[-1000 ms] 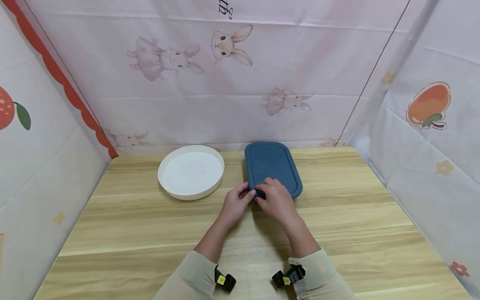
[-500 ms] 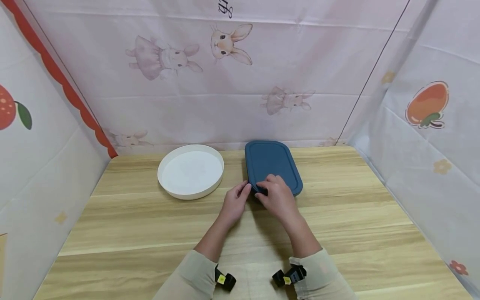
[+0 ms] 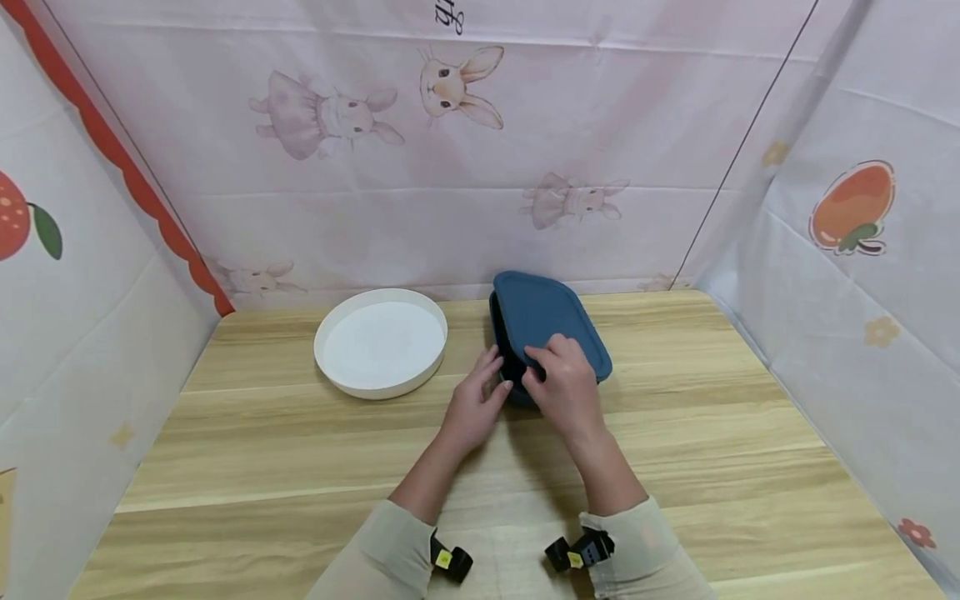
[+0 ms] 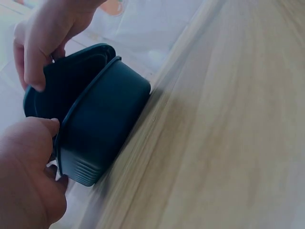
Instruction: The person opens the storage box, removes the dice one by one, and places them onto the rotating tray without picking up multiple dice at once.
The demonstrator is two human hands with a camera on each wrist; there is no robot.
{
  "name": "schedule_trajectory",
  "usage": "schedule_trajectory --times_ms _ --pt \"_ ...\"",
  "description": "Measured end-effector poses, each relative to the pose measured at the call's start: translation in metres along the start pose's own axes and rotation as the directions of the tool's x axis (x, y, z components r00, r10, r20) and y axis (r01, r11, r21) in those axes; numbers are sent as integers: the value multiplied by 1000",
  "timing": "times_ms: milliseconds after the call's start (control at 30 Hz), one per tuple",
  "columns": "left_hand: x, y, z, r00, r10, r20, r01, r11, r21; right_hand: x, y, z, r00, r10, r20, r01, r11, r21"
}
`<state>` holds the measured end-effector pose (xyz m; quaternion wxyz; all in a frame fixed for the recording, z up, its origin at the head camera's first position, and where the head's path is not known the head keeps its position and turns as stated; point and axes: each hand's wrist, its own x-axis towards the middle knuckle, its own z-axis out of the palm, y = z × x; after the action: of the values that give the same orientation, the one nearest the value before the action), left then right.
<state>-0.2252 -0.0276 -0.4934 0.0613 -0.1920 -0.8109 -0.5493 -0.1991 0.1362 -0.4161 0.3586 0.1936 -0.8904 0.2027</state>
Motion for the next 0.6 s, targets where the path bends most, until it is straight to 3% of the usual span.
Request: schedule_trajectory --times_ms 133,300,600 --pt "-1 1 0 999 39 19 -39 999 23 2 4 -2 988 7 -154 -6 1000 6" --pt "-1 1 1 998 62 16 -63 998 24 3 14 -3 943 70 -326 -56 997 51" --pt "0 2 0 997 78 8 -78 996 52 6 38 -14 853 193 -484 -170 981 90"
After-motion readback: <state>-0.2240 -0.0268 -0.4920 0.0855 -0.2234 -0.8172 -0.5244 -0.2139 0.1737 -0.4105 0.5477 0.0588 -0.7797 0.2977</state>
